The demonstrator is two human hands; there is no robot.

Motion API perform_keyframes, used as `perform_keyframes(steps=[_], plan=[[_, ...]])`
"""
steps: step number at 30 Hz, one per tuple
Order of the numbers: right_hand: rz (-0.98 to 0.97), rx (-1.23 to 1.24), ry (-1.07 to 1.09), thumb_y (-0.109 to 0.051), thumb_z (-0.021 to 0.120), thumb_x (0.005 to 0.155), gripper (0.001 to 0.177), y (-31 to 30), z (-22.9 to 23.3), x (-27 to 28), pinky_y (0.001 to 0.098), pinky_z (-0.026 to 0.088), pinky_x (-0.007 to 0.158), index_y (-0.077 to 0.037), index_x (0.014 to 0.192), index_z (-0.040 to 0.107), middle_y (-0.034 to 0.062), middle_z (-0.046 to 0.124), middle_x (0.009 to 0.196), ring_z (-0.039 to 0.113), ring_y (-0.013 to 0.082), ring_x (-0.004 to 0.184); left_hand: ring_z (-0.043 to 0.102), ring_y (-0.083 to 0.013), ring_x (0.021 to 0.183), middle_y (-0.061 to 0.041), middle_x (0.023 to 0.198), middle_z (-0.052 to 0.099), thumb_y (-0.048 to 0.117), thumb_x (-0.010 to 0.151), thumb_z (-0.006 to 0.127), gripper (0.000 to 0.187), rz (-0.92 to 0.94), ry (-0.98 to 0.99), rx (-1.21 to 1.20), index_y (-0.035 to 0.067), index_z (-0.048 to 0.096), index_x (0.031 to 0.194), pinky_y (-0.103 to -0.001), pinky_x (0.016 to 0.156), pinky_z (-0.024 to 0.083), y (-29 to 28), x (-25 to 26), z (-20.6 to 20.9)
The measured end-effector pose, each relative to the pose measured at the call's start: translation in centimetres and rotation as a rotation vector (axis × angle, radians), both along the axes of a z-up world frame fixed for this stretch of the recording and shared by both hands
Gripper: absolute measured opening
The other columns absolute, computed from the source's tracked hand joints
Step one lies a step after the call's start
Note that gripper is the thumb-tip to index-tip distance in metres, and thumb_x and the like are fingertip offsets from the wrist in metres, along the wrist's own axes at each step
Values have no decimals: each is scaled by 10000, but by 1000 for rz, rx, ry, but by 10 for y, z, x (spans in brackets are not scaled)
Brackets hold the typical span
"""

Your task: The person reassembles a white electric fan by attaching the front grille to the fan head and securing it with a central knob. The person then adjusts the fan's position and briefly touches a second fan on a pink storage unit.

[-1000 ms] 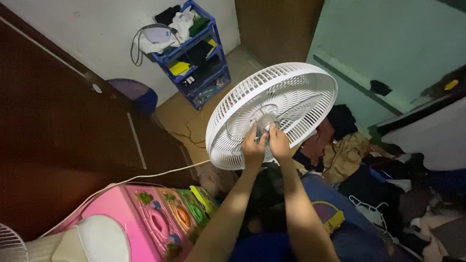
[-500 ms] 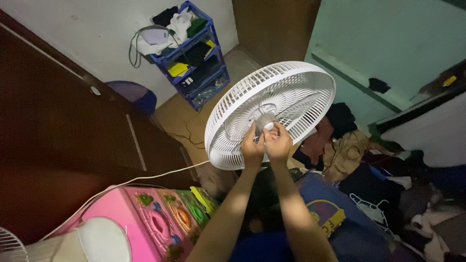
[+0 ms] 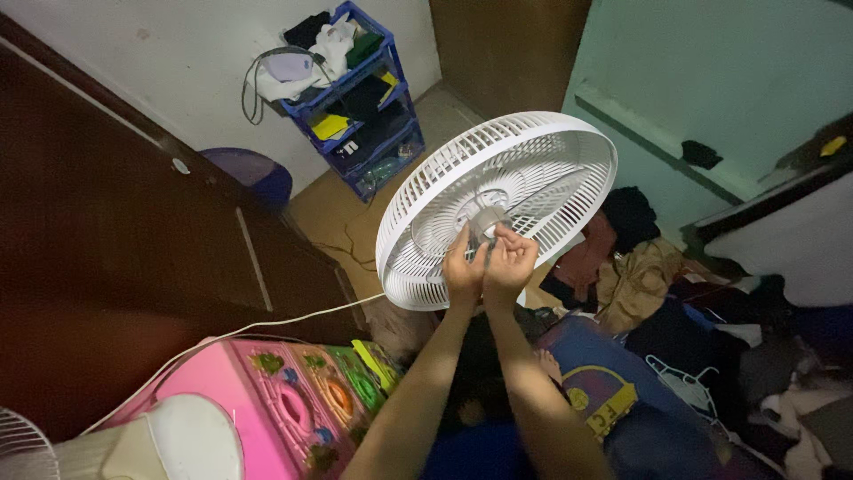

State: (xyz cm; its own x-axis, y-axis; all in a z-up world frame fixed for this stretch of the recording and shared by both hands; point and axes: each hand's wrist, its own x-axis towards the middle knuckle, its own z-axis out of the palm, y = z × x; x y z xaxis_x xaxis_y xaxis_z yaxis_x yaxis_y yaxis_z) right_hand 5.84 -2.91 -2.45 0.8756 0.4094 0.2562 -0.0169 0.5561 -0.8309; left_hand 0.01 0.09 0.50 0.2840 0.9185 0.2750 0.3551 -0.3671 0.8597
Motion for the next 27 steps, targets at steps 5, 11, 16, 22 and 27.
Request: perform_keyframes(steps=[5, 11, 16, 22, 27], plan=[[-105, -335, 62, 13, 627, 992, 294, -3, -8, 3, 316, 492, 819, 52, 1260, 512, 181, 601, 1049, 583, 184, 912, 630, -417, 1254, -299, 1329, 640, 194, 894, 713, 567, 18, -34, 0, -75, 586, 1376, -433, 1070, 482, 1, 0, 2], [-184, -478, -283, 39, 593, 929, 306, -6, -1, 5, 274, 515, 714, 19, 1198, 737, 107, 624, 1087, 609, 156, 826, 643, -404, 1243, -289, 1328, 643, 195, 902, 709, 564, 2, -27, -28, -70, 582, 1383, -423, 1067, 488, -1, 1, 7], [-215, -536, -277, 25, 573, 895, 374, -11, 5, 1, 292, 512, 740, 42, 1249, 691, 116, 593, 1067, 587, 187, 857, 631, -405, 1261, -292, 1343, 642, 199, 902, 713, 565, 22, -26, -4, -75, 585, 1380, -427, 1075, 478, -2, 0, 2], [-128, -556, -59, -97, 651, 932, 253, -7, 12, 3, 299, 523, 772, 37, 1139, 707, 114, 631, 1018, 623, 176, 854, 621, -412, 1263, -296, 1348, 631, 211, 908, 709, 562, 27, -21, -15, -71, 591, 1379, -436, 1076, 472, 1, 1, -11], [-1, -667, -6, -183, 778, 972, 231, 2, 14, 12, 331, 536, 707, 31, 1040, 724, 95, 723, 843, 653, 194, 755, 630, -414, 1251, -291, 1337, 650, 180, 902, 695, 534, 42, -23, 40, -71, 608, 1365, -441, 1081, 472, 3, 3, -14]])
